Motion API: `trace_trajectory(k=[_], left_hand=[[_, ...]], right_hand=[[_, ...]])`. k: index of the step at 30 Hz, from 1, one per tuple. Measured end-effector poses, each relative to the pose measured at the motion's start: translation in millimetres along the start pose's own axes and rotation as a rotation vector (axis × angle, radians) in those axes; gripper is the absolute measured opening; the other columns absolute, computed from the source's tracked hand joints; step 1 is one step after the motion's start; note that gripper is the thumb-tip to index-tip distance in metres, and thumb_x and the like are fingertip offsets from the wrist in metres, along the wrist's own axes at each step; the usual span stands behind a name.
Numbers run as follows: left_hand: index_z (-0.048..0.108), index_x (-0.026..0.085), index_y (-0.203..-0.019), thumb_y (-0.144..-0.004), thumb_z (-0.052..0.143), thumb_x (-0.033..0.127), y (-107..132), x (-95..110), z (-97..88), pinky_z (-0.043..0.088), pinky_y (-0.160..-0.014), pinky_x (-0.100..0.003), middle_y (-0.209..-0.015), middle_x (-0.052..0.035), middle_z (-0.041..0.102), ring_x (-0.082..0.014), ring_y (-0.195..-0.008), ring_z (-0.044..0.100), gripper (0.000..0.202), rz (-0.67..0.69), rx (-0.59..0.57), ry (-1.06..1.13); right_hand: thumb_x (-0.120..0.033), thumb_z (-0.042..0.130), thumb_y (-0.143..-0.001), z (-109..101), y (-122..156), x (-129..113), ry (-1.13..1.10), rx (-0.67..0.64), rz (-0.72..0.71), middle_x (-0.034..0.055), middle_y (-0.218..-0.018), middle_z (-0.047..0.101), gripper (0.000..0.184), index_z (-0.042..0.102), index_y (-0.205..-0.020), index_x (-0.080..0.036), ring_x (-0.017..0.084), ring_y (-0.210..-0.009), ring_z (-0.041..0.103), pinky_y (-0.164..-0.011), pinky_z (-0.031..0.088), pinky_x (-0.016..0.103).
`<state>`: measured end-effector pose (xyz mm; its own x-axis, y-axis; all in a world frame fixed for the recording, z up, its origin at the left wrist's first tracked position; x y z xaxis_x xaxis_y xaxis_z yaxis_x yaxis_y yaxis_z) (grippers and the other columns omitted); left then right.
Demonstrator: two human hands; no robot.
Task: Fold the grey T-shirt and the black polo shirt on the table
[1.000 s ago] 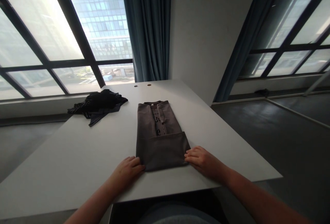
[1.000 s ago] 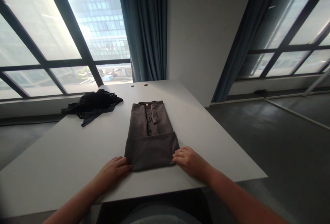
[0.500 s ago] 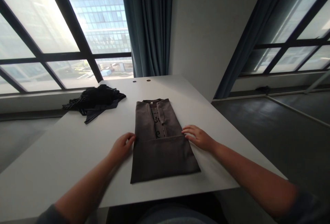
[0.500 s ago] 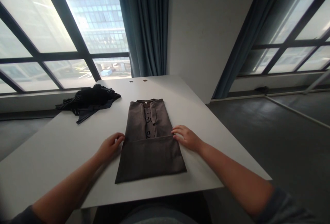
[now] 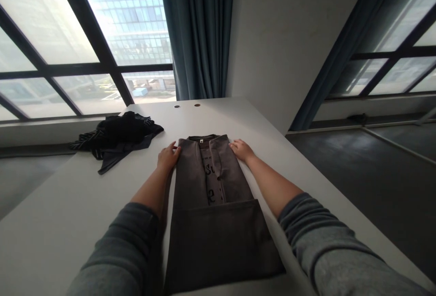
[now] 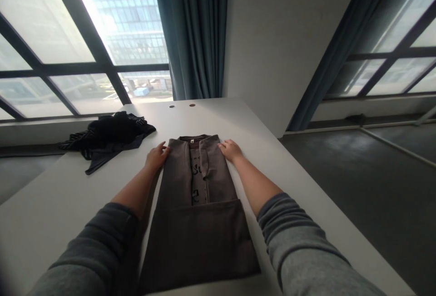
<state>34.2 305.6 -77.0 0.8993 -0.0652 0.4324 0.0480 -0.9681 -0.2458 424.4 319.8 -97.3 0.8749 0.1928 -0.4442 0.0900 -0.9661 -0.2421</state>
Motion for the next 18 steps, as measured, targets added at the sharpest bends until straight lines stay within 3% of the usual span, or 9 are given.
trace_trajectory(k=[4,8,13,18], left_hand=[[0.053,0.021,-0.152,-0.102,0.05,0.051,-26,0,11.2,0.049,-0.104,-0.042,-0.132,-0.0098,0.074,-0.0312,-0.126,0.066,0.059,-0.047,-0.017,0.097],[0.054,0.018,-0.151,-0.098,0.056,0.051,-42,2,19.6,0.051,-0.099,-0.037,-0.13,-0.0115,0.074,-0.0283,-0.119,0.069,0.062,-0.107,-0.021,0.17],[0.065,0.021,-0.14,-0.093,0.059,0.059,-57,11,23.7,0.051,-0.097,-0.044,-0.13,-0.0143,0.074,-0.0354,-0.122,0.066,0.061,-0.156,-0.031,0.006],[0.074,0.026,-0.12,-0.088,0.064,0.057,-66,20,26.2,0.05,-0.093,-0.049,-0.125,-0.0139,0.075,-0.0396,-0.12,0.066,0.046,-0.203,-0.1,-0.105]], right_hand=[[-0.042,0.048,-0.104,11,-33,1,-0.031,0.006,0.02,0.0116,-0.139,0.066,0.041,0.078,-0.119,-0.018,0.023,-0.139,0.054,-0.123,0.036,0.034],[-0.044,0.054,-0.099,17,-53,1,-0.175,0.042,0.12,0.0095,-0.12,0.075,0.036,0.076,-0.111,-0.018,0.021,-0.112,0.068,-0.103,0.05,0.031],[-0.038,0.067,-0.086,19,-61,-2,-0.428,0.12,0.161,0.0065,-0.1,0.076,0.025,0.069,-0.099,-0.018,0.019,-0.088,0.069,-0.089,0.055,0.032],[-0.038,0.068,-0.085,18,-58,-9,-0.683,0.07,0.166,0.0031,-0.096,0.075,0.054,0.056,-0.135,-0.023,0.018,-0.075,0.07,-0.075,0.057,0.033]])
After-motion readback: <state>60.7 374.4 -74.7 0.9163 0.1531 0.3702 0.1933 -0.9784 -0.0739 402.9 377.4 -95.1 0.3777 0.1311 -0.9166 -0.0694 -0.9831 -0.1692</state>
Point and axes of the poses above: each hand's wrist, its own y-axis away from the middle knuckle, its own z-axis out of the palm, x = y × z, the point moved 3 cm from there along -y, towards the middle knuckle
